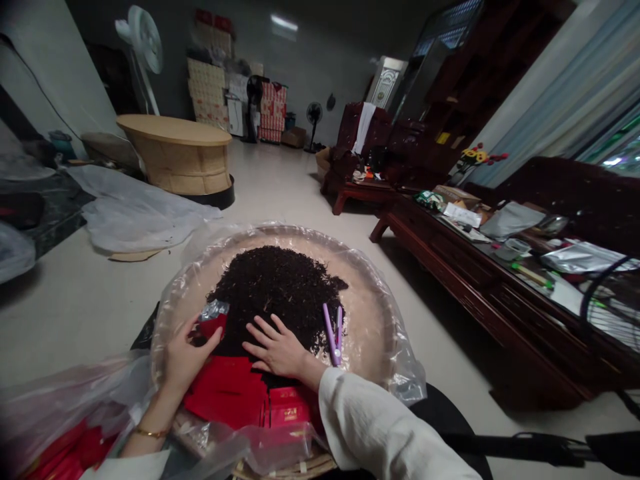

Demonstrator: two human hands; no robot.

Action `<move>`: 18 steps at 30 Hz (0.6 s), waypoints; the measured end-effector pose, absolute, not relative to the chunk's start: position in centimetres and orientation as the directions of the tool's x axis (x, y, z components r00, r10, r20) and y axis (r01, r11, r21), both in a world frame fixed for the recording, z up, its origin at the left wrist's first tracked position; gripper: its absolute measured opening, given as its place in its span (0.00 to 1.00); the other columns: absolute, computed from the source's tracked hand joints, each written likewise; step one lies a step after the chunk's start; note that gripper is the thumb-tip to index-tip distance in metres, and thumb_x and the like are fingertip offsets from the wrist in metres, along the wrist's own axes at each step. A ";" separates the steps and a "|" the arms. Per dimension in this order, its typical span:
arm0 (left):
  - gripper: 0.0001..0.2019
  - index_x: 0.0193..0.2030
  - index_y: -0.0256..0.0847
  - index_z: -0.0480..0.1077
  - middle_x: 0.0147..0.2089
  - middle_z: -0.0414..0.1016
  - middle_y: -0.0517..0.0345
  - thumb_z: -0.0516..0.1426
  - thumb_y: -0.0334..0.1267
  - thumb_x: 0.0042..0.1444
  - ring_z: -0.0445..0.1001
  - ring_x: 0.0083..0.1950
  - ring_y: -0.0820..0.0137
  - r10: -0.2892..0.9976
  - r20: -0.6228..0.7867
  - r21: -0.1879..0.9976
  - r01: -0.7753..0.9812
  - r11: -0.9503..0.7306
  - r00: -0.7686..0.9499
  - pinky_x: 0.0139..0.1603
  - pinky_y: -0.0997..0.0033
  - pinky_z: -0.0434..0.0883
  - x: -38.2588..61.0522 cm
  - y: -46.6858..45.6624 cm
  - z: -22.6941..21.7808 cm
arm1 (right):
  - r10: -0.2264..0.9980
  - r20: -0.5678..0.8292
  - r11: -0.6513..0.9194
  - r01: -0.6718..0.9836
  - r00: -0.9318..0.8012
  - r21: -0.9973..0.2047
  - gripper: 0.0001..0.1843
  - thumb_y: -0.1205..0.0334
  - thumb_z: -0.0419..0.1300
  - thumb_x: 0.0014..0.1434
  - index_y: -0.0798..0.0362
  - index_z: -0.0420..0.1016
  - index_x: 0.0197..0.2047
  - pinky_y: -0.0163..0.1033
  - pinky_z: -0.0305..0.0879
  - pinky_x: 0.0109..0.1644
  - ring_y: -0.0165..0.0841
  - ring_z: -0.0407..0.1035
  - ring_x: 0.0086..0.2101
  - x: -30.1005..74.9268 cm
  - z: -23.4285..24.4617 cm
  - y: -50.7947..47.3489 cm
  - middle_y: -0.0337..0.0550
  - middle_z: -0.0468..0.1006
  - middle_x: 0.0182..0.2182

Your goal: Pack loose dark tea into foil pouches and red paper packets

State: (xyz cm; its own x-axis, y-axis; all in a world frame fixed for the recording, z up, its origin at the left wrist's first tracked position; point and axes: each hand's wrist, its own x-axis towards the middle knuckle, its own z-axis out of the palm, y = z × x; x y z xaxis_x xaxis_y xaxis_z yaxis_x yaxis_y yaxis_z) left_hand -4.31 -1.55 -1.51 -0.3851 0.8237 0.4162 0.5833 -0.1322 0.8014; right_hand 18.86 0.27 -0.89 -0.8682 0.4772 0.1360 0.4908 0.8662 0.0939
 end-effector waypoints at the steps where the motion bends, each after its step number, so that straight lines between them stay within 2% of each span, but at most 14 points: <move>1: 0.25 0.49 0.37 0.72 0.40 0.74 0.52 0.60 0.51 0.47 0.73 0.31 0.69 0.822 0.415 0.805 0.578 -0.133 -0.389 0.37 0.67 0.75 -4.3 -1.5 -1.6 | 0.488 0.131 0.857 0.502 -0.863 0.114 0.27 0.47 0.48 0.67 0.47 0.60 0.65 0.57 0.42 0.68 0.44 0.41 0.67 18.4 -0.7 0.7 0.47 0.53 0.68; 6: 0.27 0.48 0.37 0.73 0.39 0.76 0.50 0.60 0.53 0.45 0.75 0.33 0.66 0.822 0.385 0.827 0.553 -0.105 -0.420 0.38 0.65 0.76 -4.5 -1.4 -1.9 | 0.553 0.158 0.808 0.573 -0.818 0.140 0.25 0.50 0.47 0.67 0.49 0.62 0.64 0.59 0.38 0.68 0.48 0.38 0.68 16.5 0.7 2.6 0.49 0.49 0.69; 11: 0.27 0.45 0.36 0.73 0.40 0.78 0.47 0.61 0.54 0.42 0.77 0.37 0.62 0.836 0.307 0.870 0.490 -0.052 -0.455 0.43 0.62 0.76 -4.6 -1.3 -2.3 | 0.722 0.140 0.674 0.735 -0.677 0.076 0.39 0.45 0.57 0.59 0.50 0.51 0.69 0.63 0.35 0.66 0.58 0.34 0.67 14.6 2.3 3.4 0.57 0.42 0.70; 14: 0.27 0.44 0.36 0.73 0.40 0.79 0.46 0.61 0.55 0.41 0.78 0.38 0.60 0.834 0.246 0.897 0.442 -0.004 -0.493 0.45 0.61 0.76 -4.7 -1.2 -2.5 | 0.757 0.057 0.647 0.759 -0.651 0.072 0.39 0.46 0.57 0.59 0.51 0.53 0.68 0.65 0.34 0.66 0.60 0.37 0.66 12.9 2.4 3.7 0.59 0.46 0.69; 18: 0.27 0.42 0.36 0.72 0.37 0.80 0.47 0.61 0.56 0.40 0.79 0.36 0.60 0.836 0.187 0.923 0.383 0.030 -0.515 0.42 0.61 0.77 -4.8 -1.3 -2.4 | 0.737 -0.022 0.674 0.732 -0.676 0.095 0.33 0.47 0.50 0.63 0.54 0.57 0.67 0.65 0.37 0.65 0.57 0.43 0.66 10.5 1.9 4.2 0.59 0.53 0.67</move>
